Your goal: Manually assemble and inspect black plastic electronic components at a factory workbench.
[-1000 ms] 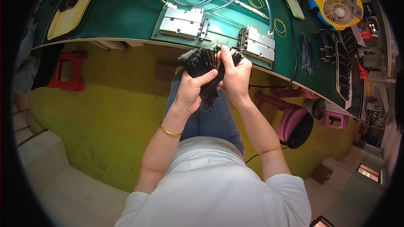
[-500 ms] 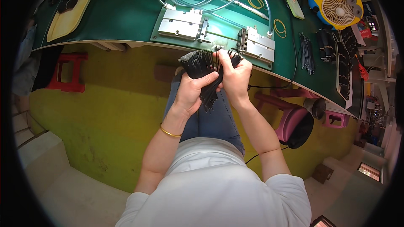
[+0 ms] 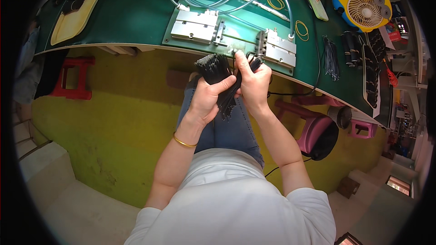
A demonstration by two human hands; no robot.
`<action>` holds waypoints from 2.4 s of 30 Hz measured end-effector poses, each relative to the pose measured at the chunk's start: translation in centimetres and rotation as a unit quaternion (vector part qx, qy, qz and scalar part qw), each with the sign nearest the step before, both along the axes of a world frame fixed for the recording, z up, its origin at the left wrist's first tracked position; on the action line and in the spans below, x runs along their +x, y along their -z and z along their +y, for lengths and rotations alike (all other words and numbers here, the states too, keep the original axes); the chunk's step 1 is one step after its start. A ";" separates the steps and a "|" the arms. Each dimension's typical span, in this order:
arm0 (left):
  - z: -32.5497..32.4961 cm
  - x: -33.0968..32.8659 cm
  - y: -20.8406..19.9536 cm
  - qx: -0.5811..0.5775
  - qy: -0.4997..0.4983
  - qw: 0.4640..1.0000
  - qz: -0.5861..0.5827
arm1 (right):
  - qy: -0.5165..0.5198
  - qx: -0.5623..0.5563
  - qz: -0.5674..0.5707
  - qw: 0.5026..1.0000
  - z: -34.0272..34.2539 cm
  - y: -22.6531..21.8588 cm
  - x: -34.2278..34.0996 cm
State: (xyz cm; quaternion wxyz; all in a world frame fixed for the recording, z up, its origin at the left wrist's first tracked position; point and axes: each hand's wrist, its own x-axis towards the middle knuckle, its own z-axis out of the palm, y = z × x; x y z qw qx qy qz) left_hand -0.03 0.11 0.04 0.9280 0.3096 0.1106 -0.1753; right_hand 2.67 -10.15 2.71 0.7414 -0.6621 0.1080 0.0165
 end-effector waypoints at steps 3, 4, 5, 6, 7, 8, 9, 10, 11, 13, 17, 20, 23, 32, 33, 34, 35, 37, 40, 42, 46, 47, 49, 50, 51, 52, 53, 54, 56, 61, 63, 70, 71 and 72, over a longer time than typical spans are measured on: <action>0.0 -0.1 -0.2 0.010 -0.003 1.000 0.009 | -0.014 -0.001 -0.008 1.000 0.1 -0.3 -0.3; 0.0 -0.1 -0.3 0.009 -0.003 1.000 0.011 | -0.017 -0.002 -0.014 1.000 0.1 -0.4 -0.4; 0.1 -0.1 -0.3 0.010 -0.003 1.000 0.012 | -0.020 -0.002 -0.019 1.000 0.2 -0.6 -0.5; 0.1 -0.2 -0.3 0.010 -0.003 1.000 0.014 | -0.023 -0.002 -0.025 0.999 0.3 -0.7 -0.5; 0.2 -0.2 -0.3 0.010 -0.003 1.000 0.013 | -0.023 -0.002 -0.025 0.999 0.3 -0.7 -0.6; 0.2 -0.2 -0.3 0.009 0.001 1.000 0.013 | -0.023 -0.013 -0.026 0.999 0.4 -0.8 -0.6; 0.3 -0.2 -0.3 0.009 0.004 1.000 0.013 | -0.024 -0.023 -0.027 0.999 0.4 -0.8 -0.6; 0.3 -0.2 -0.3 0.009 0.008 1.000 0.013 | -0.024 -0.033 -0.028 0.999 0.4 -0.8 -0.6; 0.3 -0.2 -0.3 0.009 0.007 1.000 0.013 | -0.024 -0.033 -0.028 0.999 0.4 -0.8 -0.6; 0.2 -0.1 -0.1 0.020 0.003 1.000 0.011 | -0.010 -0.032 -0.027 0.999 0.4 -0.6 -0.6; 0.1 -0.1 0.0 0.028 0.002 1.000 0.011 | 0.005 -0.026 -0.009 1.000 0.4 -0.7 -0.4; 0.0 0.0 0.0 0.028 0.002 1.000 0.011 | 0.008 -0.019 0.006 1.000 0.3 -0.7 -0.2; 0.0 0.1 0.0 0.024 0.001 1.000 0.010 | 0.006 -0.011 0.017 1.000 0.2 -0.6 0.0; -0.2 0.2 0.0 0.006 -0.007 1.000 -0.010 | 0.002 0.018 0.020 1.000 -0.1 0.0 0.2; -0.2 0.2 -0.1 0.003 -0.009 1.000 -0.009 | -0.002 0.016 0.014 1.000 -0.1 0.0 0.1; -0.2 0.2 -0.1 0.000 -0.011 1.000 -0.007 | -0.005 0.014 0.007 1.000 -0.1 0.0 0.1; -0.1 0.2 -0.1 0.000 -0.011 1.000 -0.008 | -0.005 0.014 0.007 1.000 -0.1 -0.2 0.1; 0.2 0.1 -0.2 0.001 -0.003 1.000 0.002 | -0.027 0.008 -0.009 1.000 0.2 -0.7 -0.2; 0.2 0.0 -0.3 0.003 0.000 1.000 0.006 | -0.035 0.001 -0.017 0.999 0.3 -0.8 -0.4; 0.2 -0.1 -0.4 0.008 -0.003 1.000 0.005 | -0.029 -0.007 -0.018 0.999 0.3 -0.8 -0.5; 0.1 0.0 0.3 0.007 0.000 1.000 0.010 | -0.018 -0.026 -0.009 0.999 0.3 -0.7 -0.4; 0.1 0.0 0.4 0.008 0.000 1.000 0.010 | -0.018 -0.026 -0.008 0.999 0.3 -0.6 -0.3; 0.0 0.0 0.6 0.009 0.000 1.000 0.005 | -0.009 -0.025 -0.003 1.000 0.3 -0.6 -0.2; 0.0 0.0 0.6 0.009 0.000 1.000 0.002 | -0.005 -0.025 0.000 1.000 0.3 -0.5 -0.2; 0.0 0.1 0.6 0.010 0.001 1.000 0.003 | -0.004 -0.025 0.001 1.000 0.3 -0.5 -0.2; -0.1 0.1 0.6 0.007 0.000 1.000 0.002 | -0.006 -0.026 0.000 1.000 0.3 -0.5 -0.1; -0.1 0.1 0.6 0.004 -0.002 1.000 0.001 | -0.008 -0.028 0.000 1.000 0.3 -0.5 -0.1; -0.1 0.1 0.5 0.002 -0.003 1.000 0.000 | -0.010 -0.029 0.000 1.000 0.2 -0.5 0.0; -0.1 0.2 0.3 0.002 -0.004 1.000 0.001 | -0.006 -0.024 0.005 1.000 0.3 -0.6 0.0; -0.1 0.3 0.4 -0.008 -0.001 1.000 0.002 | 0.002 0.000 0.016 1.000 0.1 -0.2 0.3; -0.1 0.3 0.4 -0.013 0.002 1.000 0.003 | 0.002 0.006 0.017 1.000 0.1 0.0 0.3; -0.1 0.1 0.3 -0.021 0.006 1.000 0.007 | -0.009 0.003 0.003 1.000 0.1 -0.2 -0.1; -0.1 0.1 0.2 -0.021 0.006 1.000 0.006 | -0.010 0.003 0.003 1.000 0.2 -0.4 -0.1; -0.1 0.0 0.0 -0.019 0.004 1.000 0.007 | -0.012 0.000 0.003 1.000 0.2 -0.6 -0.2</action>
